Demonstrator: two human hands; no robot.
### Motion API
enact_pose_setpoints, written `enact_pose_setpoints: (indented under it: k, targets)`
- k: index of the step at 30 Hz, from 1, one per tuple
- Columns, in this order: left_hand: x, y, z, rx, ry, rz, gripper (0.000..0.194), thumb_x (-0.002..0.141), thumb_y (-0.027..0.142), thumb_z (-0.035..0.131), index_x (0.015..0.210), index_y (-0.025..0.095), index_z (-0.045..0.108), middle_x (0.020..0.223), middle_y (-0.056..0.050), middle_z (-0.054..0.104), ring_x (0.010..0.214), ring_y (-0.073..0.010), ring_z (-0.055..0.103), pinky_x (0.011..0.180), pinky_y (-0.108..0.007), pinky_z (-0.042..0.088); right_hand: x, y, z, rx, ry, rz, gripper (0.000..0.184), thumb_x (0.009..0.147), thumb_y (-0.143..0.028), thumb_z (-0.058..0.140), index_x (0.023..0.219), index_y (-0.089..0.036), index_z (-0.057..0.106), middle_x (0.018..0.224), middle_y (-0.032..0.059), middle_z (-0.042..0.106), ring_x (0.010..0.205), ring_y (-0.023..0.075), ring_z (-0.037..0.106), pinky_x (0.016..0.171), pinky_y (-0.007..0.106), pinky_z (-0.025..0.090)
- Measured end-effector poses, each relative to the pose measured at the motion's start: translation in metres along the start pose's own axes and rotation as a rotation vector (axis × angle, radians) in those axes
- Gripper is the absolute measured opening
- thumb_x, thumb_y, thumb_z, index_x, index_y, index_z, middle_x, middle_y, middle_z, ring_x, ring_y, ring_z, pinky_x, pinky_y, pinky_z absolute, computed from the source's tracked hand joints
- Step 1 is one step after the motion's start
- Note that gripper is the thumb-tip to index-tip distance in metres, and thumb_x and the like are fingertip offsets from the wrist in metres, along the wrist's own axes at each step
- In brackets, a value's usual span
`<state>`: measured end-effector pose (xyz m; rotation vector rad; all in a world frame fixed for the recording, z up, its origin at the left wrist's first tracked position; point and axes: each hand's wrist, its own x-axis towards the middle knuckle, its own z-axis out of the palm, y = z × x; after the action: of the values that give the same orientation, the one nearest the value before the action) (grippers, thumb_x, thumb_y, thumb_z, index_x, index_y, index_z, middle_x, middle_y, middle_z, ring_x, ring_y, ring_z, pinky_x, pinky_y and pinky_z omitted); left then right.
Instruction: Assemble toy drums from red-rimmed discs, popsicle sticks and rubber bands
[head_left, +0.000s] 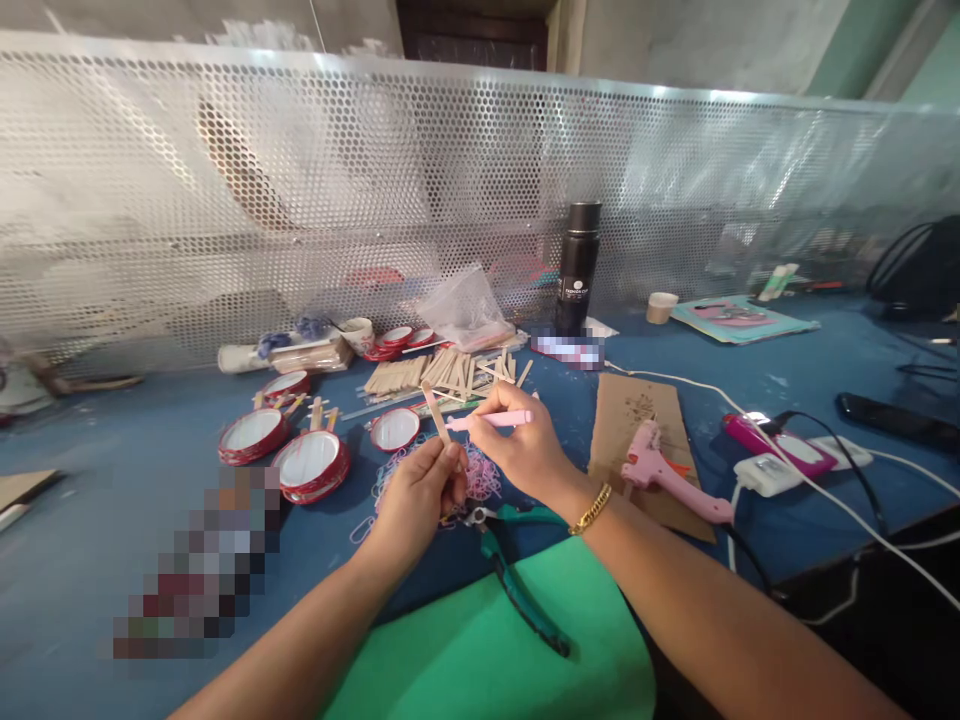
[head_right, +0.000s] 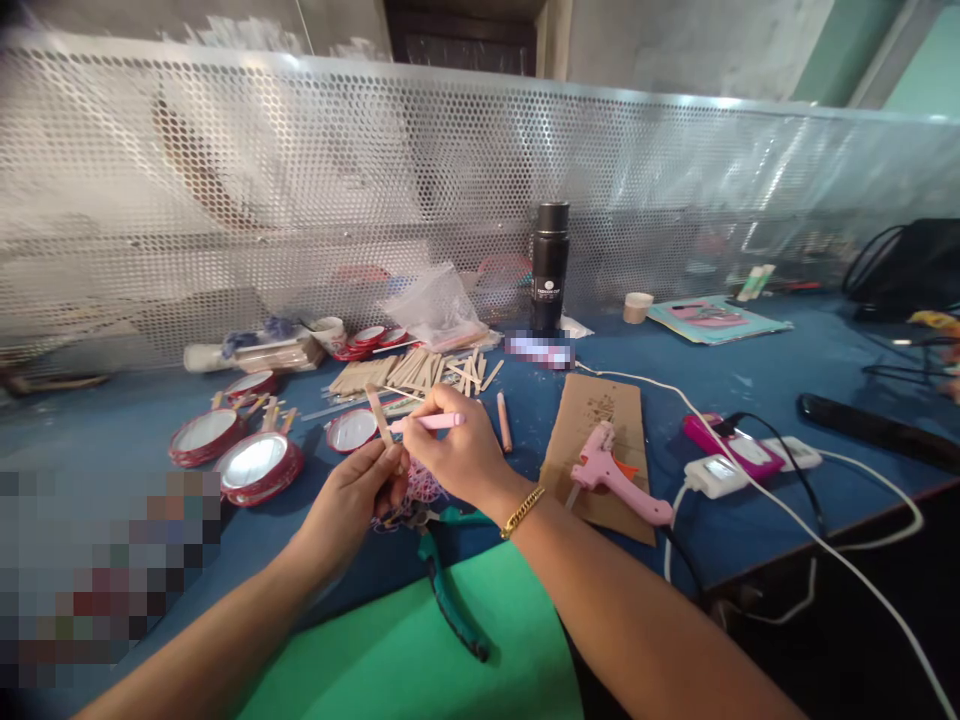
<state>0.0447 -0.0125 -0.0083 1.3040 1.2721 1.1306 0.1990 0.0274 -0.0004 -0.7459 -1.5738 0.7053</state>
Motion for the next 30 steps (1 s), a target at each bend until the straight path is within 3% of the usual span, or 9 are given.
enact_pose_setpoints:
  k: [30]
  targets:
    - [-0.0028, 0.0017, 0.0009, 0.010, 0.018, 0.006, 0.045, 0.081, 0.065, 0.067, 0.074, 0.021, 0.059, 0.050, 0.004, 0.054, 0.045, -0.0098, 0.040, 0.046, -0.021, 0.029, 0.0006, -0.0030, -0.0016, 0.001, 0.026, -0.027, 0.018, 0.086, -0.026, 0.063, 0.071, -0.023, 0.053, 0.066, -0.0033, 0.057, 0.062, 0.0148, 0.053, 0.061, 0.027, 0.041]
